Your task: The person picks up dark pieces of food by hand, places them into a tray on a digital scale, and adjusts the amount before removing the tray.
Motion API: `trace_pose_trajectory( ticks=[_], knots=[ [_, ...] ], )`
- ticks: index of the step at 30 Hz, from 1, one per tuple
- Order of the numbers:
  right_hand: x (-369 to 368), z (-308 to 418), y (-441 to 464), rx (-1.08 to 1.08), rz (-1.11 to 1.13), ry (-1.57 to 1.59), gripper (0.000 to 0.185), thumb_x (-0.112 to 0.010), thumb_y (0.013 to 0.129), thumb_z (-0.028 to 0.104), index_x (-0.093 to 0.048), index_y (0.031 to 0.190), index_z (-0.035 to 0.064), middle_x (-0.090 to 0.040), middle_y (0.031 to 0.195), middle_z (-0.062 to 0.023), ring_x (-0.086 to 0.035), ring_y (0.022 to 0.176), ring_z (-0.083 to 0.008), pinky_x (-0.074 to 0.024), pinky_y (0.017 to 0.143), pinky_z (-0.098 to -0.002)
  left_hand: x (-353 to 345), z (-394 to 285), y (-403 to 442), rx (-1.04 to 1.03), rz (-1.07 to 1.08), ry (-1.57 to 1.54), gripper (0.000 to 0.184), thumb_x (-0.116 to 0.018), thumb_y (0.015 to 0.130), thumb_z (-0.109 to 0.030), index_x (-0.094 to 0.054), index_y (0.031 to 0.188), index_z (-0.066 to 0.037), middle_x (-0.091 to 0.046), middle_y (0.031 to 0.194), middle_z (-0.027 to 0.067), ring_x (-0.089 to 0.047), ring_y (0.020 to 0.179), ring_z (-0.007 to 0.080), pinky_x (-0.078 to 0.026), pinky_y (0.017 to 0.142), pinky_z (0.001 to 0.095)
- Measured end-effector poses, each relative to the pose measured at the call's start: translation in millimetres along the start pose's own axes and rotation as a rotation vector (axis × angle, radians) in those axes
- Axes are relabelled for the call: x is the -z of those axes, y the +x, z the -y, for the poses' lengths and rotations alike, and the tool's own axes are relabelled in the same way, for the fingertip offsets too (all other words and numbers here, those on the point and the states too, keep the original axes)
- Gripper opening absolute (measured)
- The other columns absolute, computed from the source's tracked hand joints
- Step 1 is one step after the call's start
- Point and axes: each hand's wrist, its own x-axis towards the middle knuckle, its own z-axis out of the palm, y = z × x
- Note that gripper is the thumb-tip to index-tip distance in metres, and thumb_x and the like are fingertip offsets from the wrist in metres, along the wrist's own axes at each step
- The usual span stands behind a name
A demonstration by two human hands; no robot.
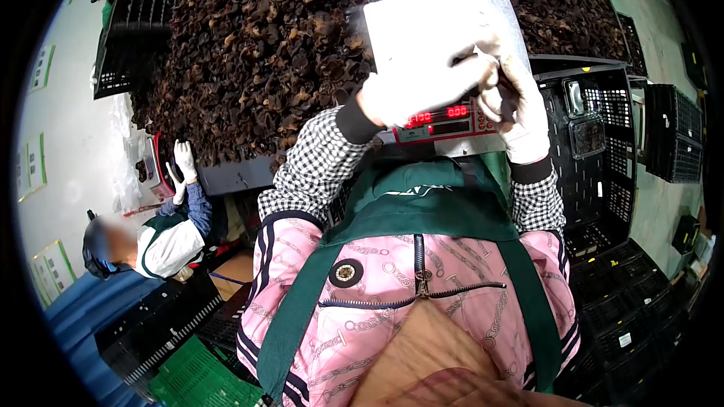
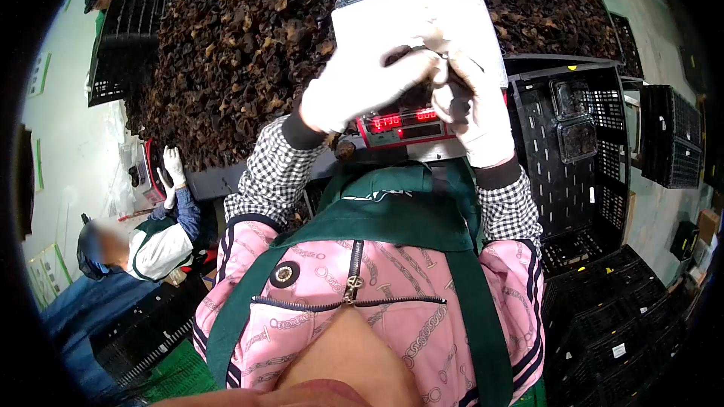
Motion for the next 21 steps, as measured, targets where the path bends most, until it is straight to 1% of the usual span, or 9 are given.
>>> trace_pose_trajectory(
  ticks=[1,2,4,6,9,12,16,19,21],
  knots=[
    [-0.8,6.3,-2.1,-0.002,-0.035,0.035,0.029,-0.053,0.104,0.026,-0.058,0.118,0.0013,-0.053,0.081,-0.0018,-0.042,0.053,-0.0062,-0.029,0.041,-0.0209,8.4,6.3,1.8,0.067,-0.017,-0.045,0.031,-0.068,0.092,-0.023,-0.069,0.119,-0.007,-0.069,0.12,0.013,-0.067,0.108,0.0296,-0.053,0.093,0.0369],
    [8.6,9.8,-4.7,0.038,-0.04,0.051,0.028,-0.053,0.104,0.026,-0.058,0.116,0.0014,-0.053,0.084,-0.0022,-0.045,0.057,-0.007,-0.0298,0.042,-0.0204,19.9,16.3,4.4,-0.072,-0.135,0.124,0.028,-0.067,0.093,-0.02,-0.07,0.119,-0.008,-0.07,0.119,0.0114,-0.068,0.105,0.0262,-0.054,0.092,0.0355],
    [36.5,17.2,-13.3,0.099,-0.098,0.087,0.025,-0.053,0.104,0.026,-0.057,0.114,0.0034,-0.055,0.093,-0.0041,-0.052,0.07,-0.0103,-0.0339,0.047,-0.0186,24.0,66.5,-11.2,0.284,-0.22,0.11,0.028,-0.066,0.094,-0.017,-0.07,0.12,-0.006,-0.071,0.116,0.0096,-0.069,0.105,0.0216,-0.053,0.093,0.0326],
    [57.5,20.4,-23.0,0.129,-0.227,0.154,0.037,-0.054,0.103,0.04,-0.064,0.097,0.005,-0.063,0.098,-0.0091,-0.059,0.077,-0.0188,-0.0403,0.051,-0.0251,26.2,114.9,-26.1,0.549,-0.212,0.18,0.038,-0.068,0.094,-0.028,-0.068,0.121,-0.001,-0.071,0.118,0.0147,-0.068,0.108,0.0228,-0.052,0.096,0.0313],
    [60.1,22.2,-35.7,0.14,-0.299,0.139,0.054,-0.049,0.102,0.051,-0.065,0.077,0.0055,-0.067,0.094,-0.015,-0.063,0.082,-0.0256,-0.0424,0.056,-0.0311,12.5,164.4,-47.1,0.728,-0.145,0.265,0.054,-0.067,0.092,-0.041,-0.065,0.124,0.002,-0.068,0.123,0.0202,-0.066,0.114,0.0301,-0.05,0.099,0.035],
    [83.3,12.9,-35.6,0.065,-0.446,0.043,0.043,-0.05,0.104,0.039,-0.063,0.084,0.0034,-0.068,0.098,-0.0125,-0.063,0.08,-0.0225,-0.0418,0.056,-0.0295,-5.1,176.0,-50.1,0.739,-0.19,0.316,0.063,-0.067,0.09,-0.048,-0.064,0.125,0.003,-0.067,0.124,0.0232,-0.065,0.116,0.0344,-0.049,0.101,0.0386],
    [85.0,-0.2,-30.4,0.105,-0.439,-0.209,0.028,-0.059,0.098,0.01,-0.062,0.123,-0.0014,-0.072,0.107,-0.0103,-0.065,0.073,-0.0085,-0.0391,0.046,-0.015,-12.5,175.6,-40.3,0.803,-0.219,0.297,0.062,-0.067,0.089,-0.05,-0.068,0.12,0.004,-0.068,0.119,0.0234,-0.066,0.113,0.0339,-0.05,0.099,0.038],
    [86.9,-6.1,-32.3,0.139,-0.376,-0.331,0.027,-0.057,0.099,0.01,-0.062,0.124,-0.0018,-0.072,0.1,-0.0062,-0.062,0.066,-0.0061,-0.0401,0.046,-0.0153,-19.0,178.9,-39.8,0.823,-0.136,0.31,0.061,-0.066,0.089,-0.052,-0.07,0.116,0.003,-0.07,0.116,0.0217,-0.067,0.111,0.0338,-0.052,0.096,0.0373],
    [80.4,-12.6,-37.1,0.148,-0.377,-0.39,0.026,-0.058,0.101,0.019,-0.065,0.119,0.0014,-0.063,0.078,0.0009,-0.055,0.058,-0.0059,-0.0378,0.045,-0.0183,-25.4,186.7,-44.8,0.781,-0.136,0.386,0.048,-0.071,0.089,-0.038,-0.069,0.115,0.002,-0.071,0.115,0.0196,-0.069,0.108,0.0301,-0.052,0.095,0.036]
  ],
)
